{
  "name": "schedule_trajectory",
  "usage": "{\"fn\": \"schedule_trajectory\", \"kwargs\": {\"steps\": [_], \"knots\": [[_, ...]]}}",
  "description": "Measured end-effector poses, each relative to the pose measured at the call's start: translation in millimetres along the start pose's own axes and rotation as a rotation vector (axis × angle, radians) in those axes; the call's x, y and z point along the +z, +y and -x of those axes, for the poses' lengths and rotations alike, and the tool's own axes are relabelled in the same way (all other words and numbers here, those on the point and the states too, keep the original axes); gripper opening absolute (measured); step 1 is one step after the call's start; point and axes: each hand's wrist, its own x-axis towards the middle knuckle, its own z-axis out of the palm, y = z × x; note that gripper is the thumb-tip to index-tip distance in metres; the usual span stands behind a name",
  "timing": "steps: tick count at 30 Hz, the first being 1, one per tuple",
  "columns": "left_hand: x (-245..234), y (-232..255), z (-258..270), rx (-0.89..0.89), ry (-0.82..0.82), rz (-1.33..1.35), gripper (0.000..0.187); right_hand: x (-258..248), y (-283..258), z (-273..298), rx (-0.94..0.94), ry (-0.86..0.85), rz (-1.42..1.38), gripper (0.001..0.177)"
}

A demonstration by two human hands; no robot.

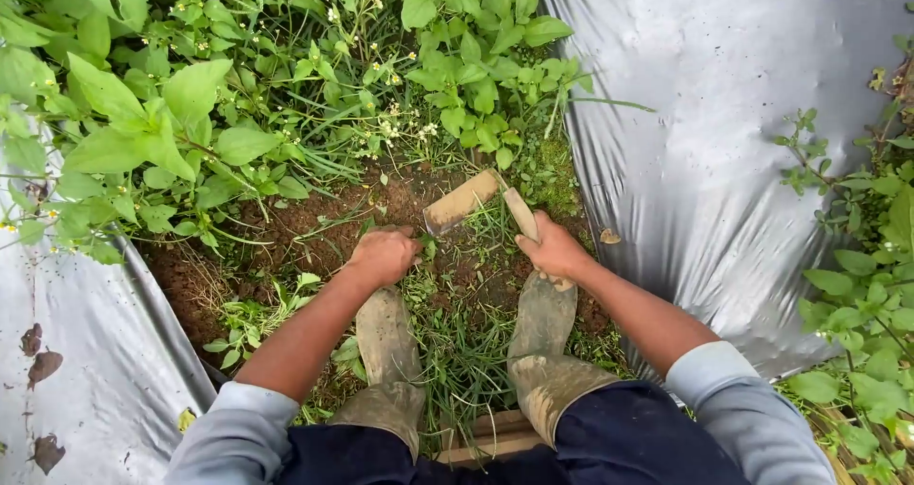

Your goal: A person is weeding a garden bed by hand and using a small hand hoe to clear soil around plants.

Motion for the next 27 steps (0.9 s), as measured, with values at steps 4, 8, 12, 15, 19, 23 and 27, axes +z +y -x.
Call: {"fn": "schedule_trajectory", "kwargs": {"steps": [4, 8, 12, 15, 19, 23, 27], "knots": [[-17.3, 14.4, 7.2, 0.018, -0.039, -0.116, 0.033, 0.8, 12.9, -55.1, -0.055, 0.115, -0.094, 0.040], [8.3, 6.3, -7.0, 0.012, -0.035, -0.141, 0.038, 2.7, 11.5, -59.7, -0.112, 0.209, -0.228, 0.031], [-24.2, 23.1, 25.7, -0.056, -0.049, -0.079, 0.040, 8.5, 43.0, -55.2, -0.119, 0.054, -0.073, 0.033], [12.1, 6.6, -2.4, -0.042, -0.091, -0.128, 0.049, 3.7, 20.4, -63.4, -0.088, 0.175, -0.144, 0.034], [-3.3, 20.4, 13.8, -0.055, -0.112, -0.108, 0.047, 2.4, 2.9, -61.2, -0.056, 0.256, -0.272, 0.025], [-3.6, 7.8, 21.9, -0.058, -0.131, -0.073, 0.043, -5.5, 25.2, -35.0, -0.062, 0.078, -0.067, 0.037], [21.9, -4.9, 8.6, -0.063, -0.127, -0.089, 0.039, 1.8, 30.0, -46.5, -0.023, 0.146, -0.112, 0.033]]}}
